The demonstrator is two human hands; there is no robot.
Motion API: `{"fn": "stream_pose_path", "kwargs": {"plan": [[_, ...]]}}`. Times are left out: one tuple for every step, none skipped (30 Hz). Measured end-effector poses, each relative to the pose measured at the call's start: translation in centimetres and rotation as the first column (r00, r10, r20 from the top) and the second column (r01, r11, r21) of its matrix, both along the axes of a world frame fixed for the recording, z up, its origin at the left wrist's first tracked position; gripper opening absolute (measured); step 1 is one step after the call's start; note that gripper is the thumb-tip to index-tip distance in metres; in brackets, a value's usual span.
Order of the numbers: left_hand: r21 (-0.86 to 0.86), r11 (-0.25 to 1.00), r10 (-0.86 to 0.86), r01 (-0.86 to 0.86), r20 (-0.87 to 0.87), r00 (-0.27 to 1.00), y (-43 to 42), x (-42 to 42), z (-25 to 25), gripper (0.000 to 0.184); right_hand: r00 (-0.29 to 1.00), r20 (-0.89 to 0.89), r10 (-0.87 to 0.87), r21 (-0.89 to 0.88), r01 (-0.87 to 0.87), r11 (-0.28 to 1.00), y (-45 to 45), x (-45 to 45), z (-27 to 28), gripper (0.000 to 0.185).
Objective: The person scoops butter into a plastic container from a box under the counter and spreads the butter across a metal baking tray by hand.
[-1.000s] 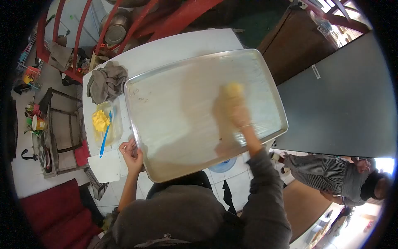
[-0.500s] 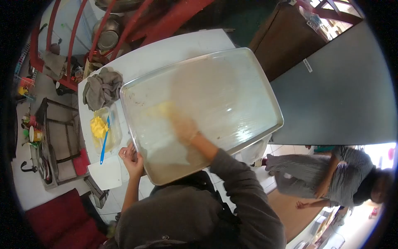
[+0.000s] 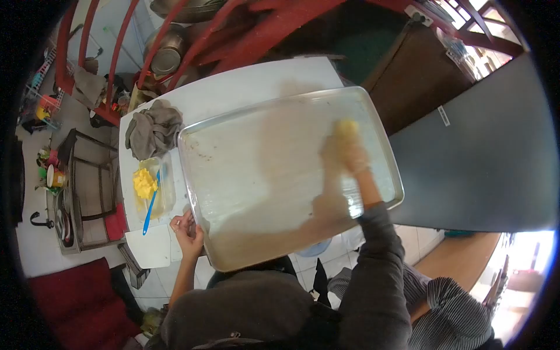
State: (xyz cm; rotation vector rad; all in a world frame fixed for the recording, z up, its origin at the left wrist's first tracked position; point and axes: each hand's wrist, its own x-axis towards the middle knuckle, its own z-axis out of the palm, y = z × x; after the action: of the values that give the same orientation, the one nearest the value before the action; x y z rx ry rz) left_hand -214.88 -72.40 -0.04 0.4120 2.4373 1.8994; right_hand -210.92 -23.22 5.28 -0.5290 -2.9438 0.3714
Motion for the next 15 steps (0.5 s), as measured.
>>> {"fn": "stream_pose_path", "kwargs": {"plan": [[0.013, 1.000, -0.005, 0.005, 0.005, 1.000, -0.2, 0.1, -0.1, 0.049, 0.964, -0.205, 0.172, 0.074, -0.160, 0.984, -3.0, -1.6, -2.6, 0.045], [0.003, 1.000, 0.001, -0.001, -0.001, 1.000, -0.1, 0.1, 0.0, 0.049, 0.863, -0.367, 0.346, 0.207, -0.287, 0.935, -5.9, -3.2, -5.1, 0.042], [-0.007, 1.000, 0.005, -0.005, -0.006, 1.000, 0.0, 0.1, 0.2, 0.049, 0.888, -0.264, 0.376, 0.392, -0.257, 0.883, -10.9, -5.0, -5.6, 0.042], [-0.016, 1.000, 0.007, -0.007, -0.010, 1.000, 0.1, 0.1, 0.4, 0.049, 0.897, -0.254, 0.362, 0.695, -0.091, 0.713, -16.2, -6.6, -6.7, 0.042], [-0.023, 1.000, -0.007, 0.006, -0.016, 1.000, 0.0, -0.1, 0.3, 0.049, 0.882, -0.344, 0.323, 0.860, 0.157, 0.486, -21.0, -8.4, -7.9, 0.042], [-0.029, 0.999, -0.018, 0.017, -0.022, 1.000, 0.0, -0.1, 0.1, 0.049, 0.802, -0.493, 0.337, 0.860, 0.388, 0.331, -25.7, -10.5, -8.5, 0.042], [-0.036, 0.999, -0.027, 0.026, -0.026, 0.999, -0.2, -0.1, 0.0, 0.048, 0.832, -0.422, 0.361, 0.757, 0.104, 0.645, -29.9, -11.1, -6.7, 0.041], [-0.028, 0.999, -0.017, 0.017, -0.006, 1.000, -0.3, 0.0, -0.3, 0.048, 0.834, -0.367, 0.412, 0.508, -0.192, 0.840, -33.2, -11.7, -4.3, 0.040], [-0.018, 1.000, -0.004, 0.004, 0.013, 1.000, -0.4, 0.2, -0.6, 0.048, 0.812, -0.336, 0.478, 0.163, -0.450, 0.878, -34.4, -12.1, -2.2, 0.040], [-0.008, 1.000, 0.013, -0.012, 0.032, 0.999, -0.4, 0.2, -0.8, 0.048, 0.843, -0.149, 0.517, 0.033, -0.518, 0.855, -33.5, -12.5, -0.2, 0.040], [0.014, 1.000, -0.004, 0.004, 0.025, 1.000, -0.3, 0.0, -0.6, 0.048, 0.826, 0.039, 0.562, -0.111, -0.555, 0.824, -31.7, -12.9, 1.6, 0.041], [0.038, 0.999, -0.014, 0.013, 0.021, 1.000, -0.1, 0.0, -0.2, 0.049, 0.760, 0.221, 0.612, -0.259, -0.559, 0.788, -29.9, -13.1, 2.6, 0.042], [0.062, 0.998, -0.020, 0.019, 0.019, 1.000, 0.1, 0.2, 0.1, 0.049, 0.813, -0.138, 0.566, -0.170, -0.582, 0.795, -27.3, -13.3, -2.8, 0.040], [0.029, 0.999, -0.016, 0.016, 0.013, 1.000, 0.0, 0.4, 0.2, 0.049, 0.735, -0.485, 0.474, -0.081, -0.578, 0.812, -24.5, -13.5, -8.0, 0.039], [-0.003, 1.000, -0.009, 0.009, 0.005, 1.000, -0.2, 0.4, 0.2, 0.050, 0.908, -0.282, 0.311, -0.408, -0.407, 0.817, -21.6, -12.7, -6.0, 0.039]]}}
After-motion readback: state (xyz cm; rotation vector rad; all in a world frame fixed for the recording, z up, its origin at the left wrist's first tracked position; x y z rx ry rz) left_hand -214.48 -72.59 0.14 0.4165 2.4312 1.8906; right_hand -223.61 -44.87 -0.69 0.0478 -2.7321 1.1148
